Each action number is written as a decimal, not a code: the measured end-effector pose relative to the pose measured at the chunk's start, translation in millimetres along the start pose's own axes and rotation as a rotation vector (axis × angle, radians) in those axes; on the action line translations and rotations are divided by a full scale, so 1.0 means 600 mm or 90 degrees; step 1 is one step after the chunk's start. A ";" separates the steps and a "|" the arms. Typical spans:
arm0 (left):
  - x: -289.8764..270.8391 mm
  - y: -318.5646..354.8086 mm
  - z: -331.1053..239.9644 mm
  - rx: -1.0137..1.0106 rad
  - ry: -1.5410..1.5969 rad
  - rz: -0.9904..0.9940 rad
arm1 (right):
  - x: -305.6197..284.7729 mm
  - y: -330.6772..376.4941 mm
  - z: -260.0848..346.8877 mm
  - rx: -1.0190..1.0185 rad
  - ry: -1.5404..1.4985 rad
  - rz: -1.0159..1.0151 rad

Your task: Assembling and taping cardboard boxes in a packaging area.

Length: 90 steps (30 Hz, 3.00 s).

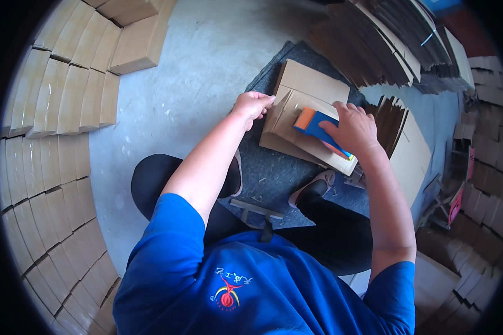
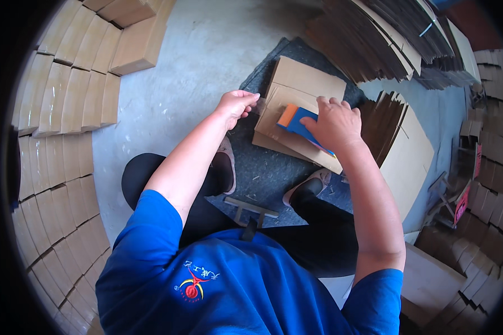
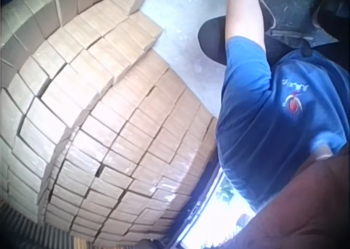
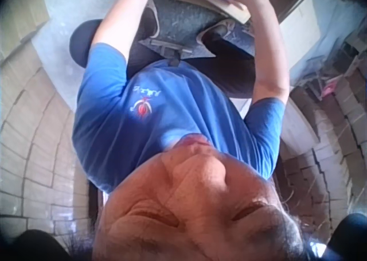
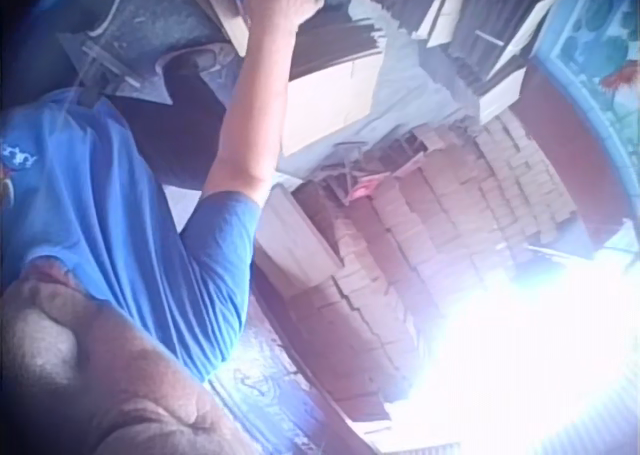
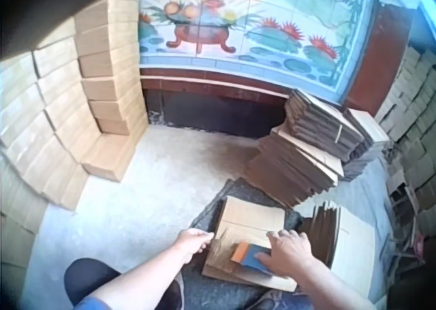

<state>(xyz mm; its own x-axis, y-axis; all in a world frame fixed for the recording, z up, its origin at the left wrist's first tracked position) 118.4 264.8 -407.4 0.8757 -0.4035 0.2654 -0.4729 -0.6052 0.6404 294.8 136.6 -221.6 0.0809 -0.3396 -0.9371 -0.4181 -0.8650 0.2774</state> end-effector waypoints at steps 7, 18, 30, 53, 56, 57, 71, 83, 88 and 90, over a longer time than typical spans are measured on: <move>-0.002 -0.002 0.015 -0.018 0.054 0.000 | 0.046 -0.140 0.105 -0.076 -0.106 0.182; -0.004 0.008 0.007 -0.028 0.045 0.019 | 0.176 -0.160 0.114 0.050 -0.294 0.420; 0.004 -0.016 0.065 -0.075 0.107 0.006 | 0.187 -0.188 0.129 0.025 -0.373 0.394; 0.085 0.119 -0.013 0.304 -0.286 -0.098 | 0.174 -0.189 0.118 0.035 -0.363 0.363; 0.086 0.077 0.014 0.199 -0.305 -0.004 | 0.163 -0.187 0.126 0.044 -0.376 0.365; 0.088 0.062 0.018 0.149 -0.292 0.028 | 0.167 -0.187 0.122 0.054 -0.389 0.376; 0.097 0.049 0.000 0.208 -0.446 -0.066 | 0.037 0.029 -0.007 0.032 -0.214 0.156; 0.087 0.033 0.031 0.175 -0.288 -0.062 | 0.057 0.131 -0.160 0.036 -0.376 0.079; 0.095 0.050 0.020 0.155 -0.272 -0.079 | 0.099 0.183 -0.256 0.103 -0.365 0.089; 0.088 0.040 0.027 0.152 -0.290 -0.085 | 0.118 0.198 -0.282 0.118 -0.381 0.104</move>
<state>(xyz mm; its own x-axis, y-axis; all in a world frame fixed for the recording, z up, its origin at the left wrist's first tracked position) 151.7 217.9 -389.5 0.8236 -0.5372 -0.1817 -0.4156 -0.7897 0.4512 403.9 -52.7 -219.4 -0.4929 -0.1511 -0.8569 -0.5363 -0.7228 0.4359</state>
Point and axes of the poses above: each hand's wrist, its own y-axis away from the middle knuckle, its own x-axis out of the palm, z = x × y, the point moved 9 cm from there along -y, towards the middle knuckle, and after that the axes turned 11 degrees about y, right-handed, at the moved point
